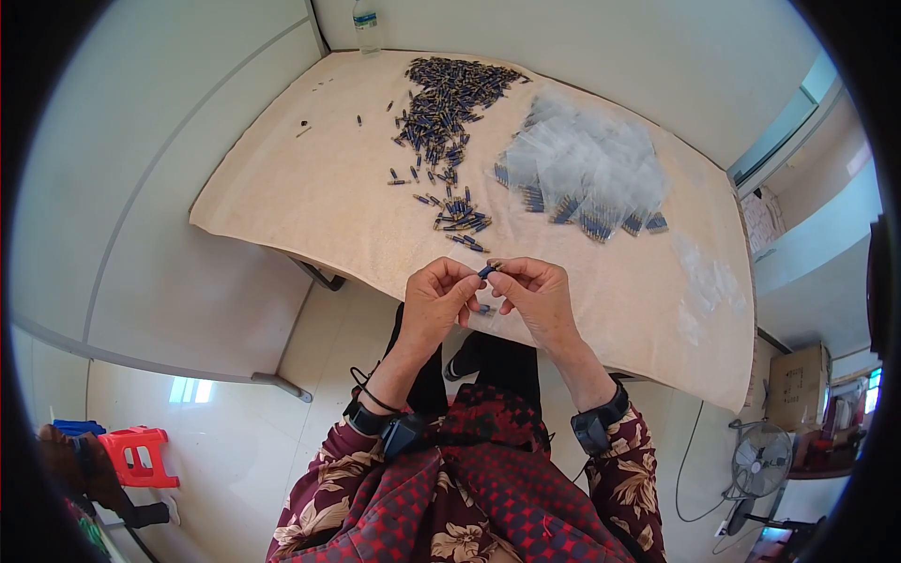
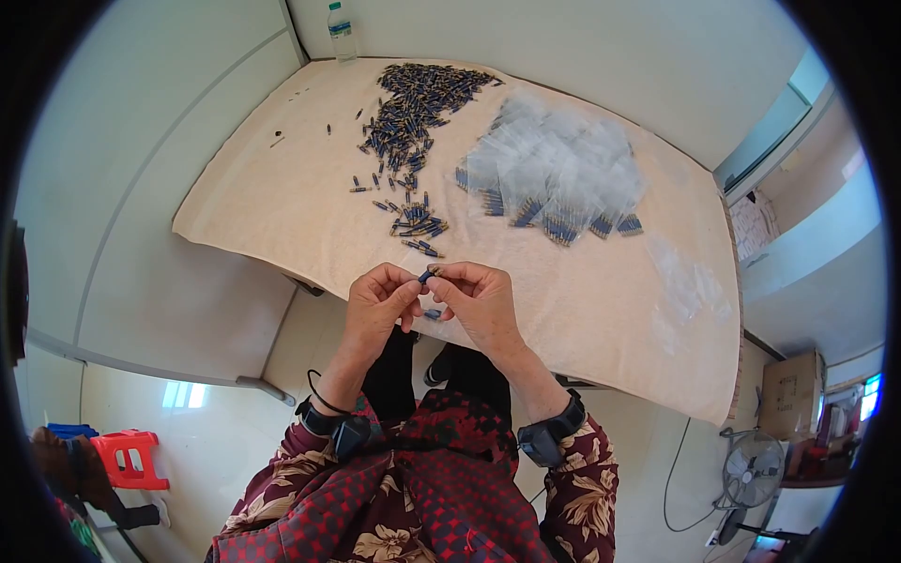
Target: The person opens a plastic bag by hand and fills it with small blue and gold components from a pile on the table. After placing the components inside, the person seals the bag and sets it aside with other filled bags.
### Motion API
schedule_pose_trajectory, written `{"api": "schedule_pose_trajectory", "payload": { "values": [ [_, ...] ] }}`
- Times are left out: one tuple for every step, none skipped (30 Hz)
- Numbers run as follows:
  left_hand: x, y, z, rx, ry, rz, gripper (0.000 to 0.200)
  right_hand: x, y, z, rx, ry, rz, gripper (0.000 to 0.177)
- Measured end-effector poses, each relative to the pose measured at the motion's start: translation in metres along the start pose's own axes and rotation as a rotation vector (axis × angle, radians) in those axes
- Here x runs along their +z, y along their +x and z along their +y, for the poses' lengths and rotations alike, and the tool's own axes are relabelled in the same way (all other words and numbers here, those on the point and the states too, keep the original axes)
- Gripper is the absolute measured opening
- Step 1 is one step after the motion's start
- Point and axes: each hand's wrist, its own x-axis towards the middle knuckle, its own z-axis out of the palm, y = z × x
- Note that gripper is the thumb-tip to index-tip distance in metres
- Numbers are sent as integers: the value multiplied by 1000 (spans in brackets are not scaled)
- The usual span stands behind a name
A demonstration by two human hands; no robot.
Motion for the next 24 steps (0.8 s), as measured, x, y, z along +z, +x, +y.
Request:
{"api": "schedule_pose_trajectory", "payload": {
  "values": [
    [-1, 0, 0, -1, 0, 0, 11, 0, 0, 0, 1, 0, 0, 18],
    [-3, 0, 1, -11, 3, -8, 10, -1, 0, -1, 9, -9, -11, 18],
    [-3, 0, 1, -21, 7, -17, 10, -2, 0, -2, 17, -19, -21, 17],
    [-3, -1, 2, -32, 10, -26, 9, -3, 0, -2, 25, -28, -31, 17],
    [-3, -1, 2, -33, 10, -27, 9, -4, 0, -3, 25, -28, -30, 17],
    [-3, -1, 2, -33, -5, -32, 9, -5, 0, -3, 32, -33, -43, 17],
    [-3, -1, 2, -32, -20, -37, 9, -6, 0, -4, 39, -38, -56, 17],
    [-3, -2, 3, -32, -35, -42, 9, -6, 0, -5, 47, -43, -69, 17],
    [-3, -2, 3, -33, -36, -41, 9, -7, 0, -4, 48, -43, -69, 17],
    [-2, -2, 3, -32, -44, -49, 9, -7, -1, -4, 47, -46, -74, 17],
    [-2, -2, 4, -30, -52, -58, 10, -7, -1, -5, 46, -48, -78, 17],
    [-2, -3, 4, -29, -60, -67, 10, -7, -1, -6, 44, -50, -82, 17],
    [-2, -3, 5, -29, -60, -67, 10, -6, -1, -7, 44, -50, -83, 17],
    [-3, -3, 6, -31, -47, -69, 10, -5, -2, -9, 51, -40, -66, 17],
    [-5, -3, 8, -32, -34, -72, 9, -4, -3, -12, 58, -31, -50, 18],
    [-6, -3, 9, -35, -21, -75, 9, -4, -4, -14, 66, -21, -33, 18],
    [-7, -3, 10, -37, -20, -76, 9, -5, -3, -13, 67, -20, -31, 18],
    [-8, -3, 12, -50, -7, -96, 9, -9, -2, -12, 81, -35, -65, 18],
    [-9, -3, 13, -63, 6, -116, 9, -12, -1, -11, 95, -51, -99, 19],
    [-10, -2, 14, -76, 19, -136, 9, -15, 0, -11, 109, -66, -133, 19],
    [-12, -2, 15, -79, 20, -137, 9, -17, 1, -12, 110, -64, -131, 19],
    [-14, -1, 16, -100, 24, -175, 9, -19, 2, -13, 113, -71, -160, 19],
    [-15, -1, 16, -121, 29, -213, 10, -20, 2, -14, 116, -78, -190, 19],
    [-15, 0, 16, -142, 34, -251, 10, -22, 2, -15, 119, -85, -220, 19]
  ]
}}
